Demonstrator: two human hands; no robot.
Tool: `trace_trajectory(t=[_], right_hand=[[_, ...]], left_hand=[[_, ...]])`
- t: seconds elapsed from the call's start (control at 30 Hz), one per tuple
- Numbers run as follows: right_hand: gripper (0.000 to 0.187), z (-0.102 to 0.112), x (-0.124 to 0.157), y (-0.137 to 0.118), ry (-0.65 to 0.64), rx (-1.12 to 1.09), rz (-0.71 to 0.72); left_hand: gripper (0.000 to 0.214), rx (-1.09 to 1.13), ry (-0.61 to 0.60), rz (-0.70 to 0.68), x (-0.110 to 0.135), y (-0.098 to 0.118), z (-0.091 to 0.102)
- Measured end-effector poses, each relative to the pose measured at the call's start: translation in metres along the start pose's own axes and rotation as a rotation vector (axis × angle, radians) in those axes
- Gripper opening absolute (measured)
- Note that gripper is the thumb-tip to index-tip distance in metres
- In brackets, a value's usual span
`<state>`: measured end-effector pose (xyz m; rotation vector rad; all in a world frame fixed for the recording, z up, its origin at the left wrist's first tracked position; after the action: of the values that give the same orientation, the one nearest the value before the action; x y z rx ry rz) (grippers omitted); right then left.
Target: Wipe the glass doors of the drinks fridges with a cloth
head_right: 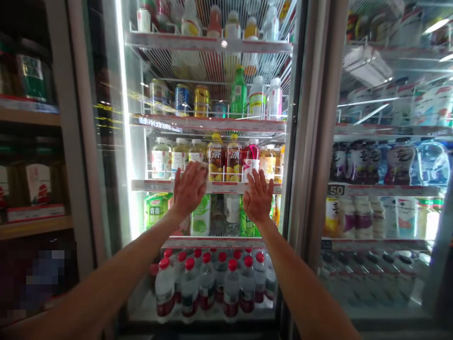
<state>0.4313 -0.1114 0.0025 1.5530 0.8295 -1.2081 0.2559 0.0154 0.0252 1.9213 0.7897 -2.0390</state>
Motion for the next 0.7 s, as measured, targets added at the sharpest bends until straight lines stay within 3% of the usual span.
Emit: trace_trajectory(t=[0.07, 0.1, 0.17, 0.27, 0.33, 0.4, 0.5, 0.57, 0.6, 0.7], right_hand=[[0.051, 0.000, 0.000, 0.000, 0.000, -0.003, -0.001], [0.051, 0.001, 0.000, 0.000, -0.001, -0.005, -0.003], [0.051, 0.001, -0.001, -0.001, 0.003, -0.012, -0.007], [0.051, 0.001, 0.000, -0.001, 0.010, -0.018, -0.009], [0.051, 0.001, 0.000, -0.001, 0.009, -0.020, -0.007], [0.051, 0.001, 0.000, -0.001, 0.003, -0.024, -0.007], [0.051, 0.002, -0.001, -0.001, 0.004, -0.031, -0.011], [0.051, 0.002, -0.001, -0.001, 0.009, -0.033, -0.007], [0.050, 0.002, -0.001, -0.002, 0.013, -0.032, -0.004], [0.050, 0.001, -0.001, -0.002, 0.022, -0.025, -0.006]], left_hand=[[0.045, -0.024, 0.081, 0.207, -0.008, -0.010, 0.002], [0.045, -0.026, 0.094, 0.235, -0.008, -0.008, 0.002], [0.046, -0.005, 0.059, 0.099, 0.001, 0.008, -0.003], [0.046, 0.061, -0.068, -0.284, 0.020, 0.037, -0.010], [0.044, 0.078, -0.115, -0.377, 0.023, 0.038, -0.011], [0.042, 0.048, -0.091, -0.246, 0.013, 0.022, -0.008], [0.044, -0.004, 0.028, 0.133, -0.005, -0.007, -0.001], [0.046, 0.003, 0.060, 0.218, -0.006, -0.007, 0.000], [0.046, 0.018, 0.043, 0.165, -0.003, -0.001, -0.002], [0.047, 0.074, -0.074, -0.178, 0.015, 0.029, -0.007]])
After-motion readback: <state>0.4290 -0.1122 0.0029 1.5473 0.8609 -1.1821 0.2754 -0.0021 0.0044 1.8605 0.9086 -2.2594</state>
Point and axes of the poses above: each hand's wrist, its own x-axis away from the middle knuckle, its own z-axis out of the back of the hand, y = z × x, the point moved 2 cm from there along -x, towards the middle knuckle, and after that the axes turned 6 degrees about z, right-handed, at the moved point
